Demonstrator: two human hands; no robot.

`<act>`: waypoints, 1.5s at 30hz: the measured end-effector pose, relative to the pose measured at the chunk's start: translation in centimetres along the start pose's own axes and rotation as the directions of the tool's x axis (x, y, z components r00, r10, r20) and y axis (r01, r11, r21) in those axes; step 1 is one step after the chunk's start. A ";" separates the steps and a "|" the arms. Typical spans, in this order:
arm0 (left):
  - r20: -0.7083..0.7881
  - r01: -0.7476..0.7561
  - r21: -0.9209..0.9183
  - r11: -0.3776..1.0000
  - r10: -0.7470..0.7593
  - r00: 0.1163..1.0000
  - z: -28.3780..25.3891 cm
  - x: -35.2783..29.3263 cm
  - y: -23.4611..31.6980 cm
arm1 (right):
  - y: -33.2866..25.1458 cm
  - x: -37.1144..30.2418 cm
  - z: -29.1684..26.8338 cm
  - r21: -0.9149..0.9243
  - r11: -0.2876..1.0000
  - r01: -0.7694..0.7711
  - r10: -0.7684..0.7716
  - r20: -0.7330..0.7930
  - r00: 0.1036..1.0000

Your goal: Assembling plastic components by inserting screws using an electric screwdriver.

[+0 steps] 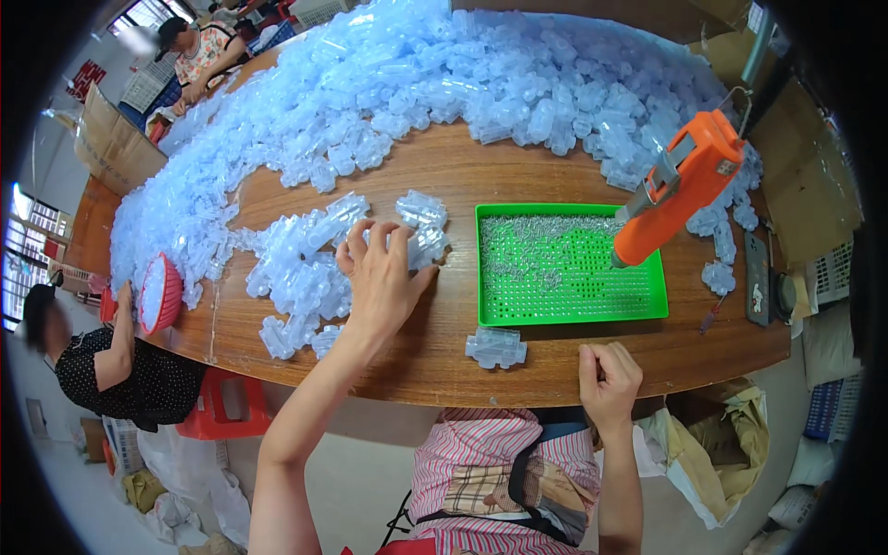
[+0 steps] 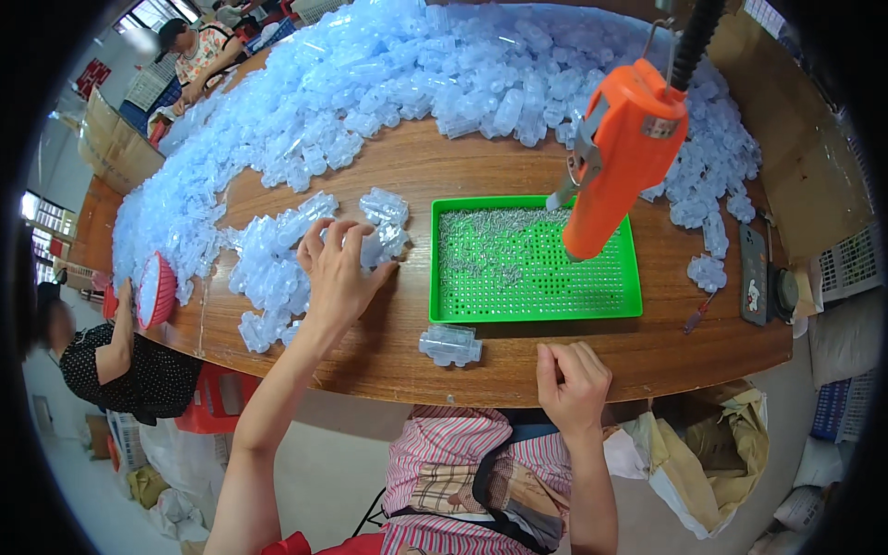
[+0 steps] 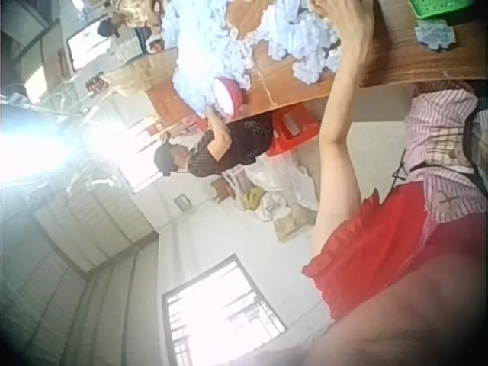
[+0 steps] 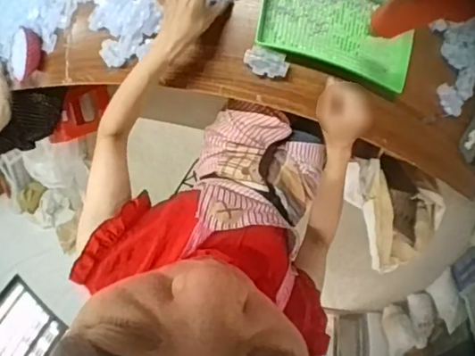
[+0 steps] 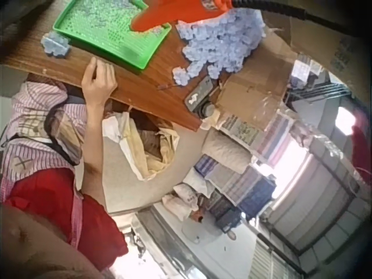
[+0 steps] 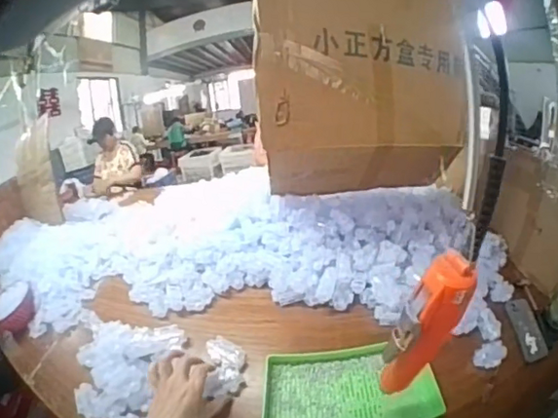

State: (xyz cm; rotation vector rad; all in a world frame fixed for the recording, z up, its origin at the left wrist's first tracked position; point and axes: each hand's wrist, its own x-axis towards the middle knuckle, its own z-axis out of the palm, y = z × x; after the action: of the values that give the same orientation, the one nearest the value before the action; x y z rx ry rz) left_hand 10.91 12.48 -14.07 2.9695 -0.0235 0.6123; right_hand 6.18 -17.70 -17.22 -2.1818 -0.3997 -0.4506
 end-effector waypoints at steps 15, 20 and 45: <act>-0.077 -0.449 -0.617 0.646 0.519 0.851 -5.1 -4.0 8.5 | -5.8 -0.5 0.3 0.683 0.517 -0.516 0.377 0.360 0.854; 0.025 -0.234 -0.391 0.890 0.265 0.964 -2.3 2.5 3.1 | -3.4 -0.4 -0.9 0.621 0.503 -0.601 0.544 0.313 0.778; -0.076 -0.376 -0.740 0.558 0.486 0.871 -3.5 -5.5 11.3 | -5.6 -2.4 -1.8 0.701 0.384 -0.601 0.454 0.423 0.784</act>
State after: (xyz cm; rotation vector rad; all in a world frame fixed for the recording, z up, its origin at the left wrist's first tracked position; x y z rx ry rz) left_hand 4.04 1.56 -11.87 2.1606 -0.8412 0.3068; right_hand 1.37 -16.17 -13.46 -1.2792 0.0625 0.2784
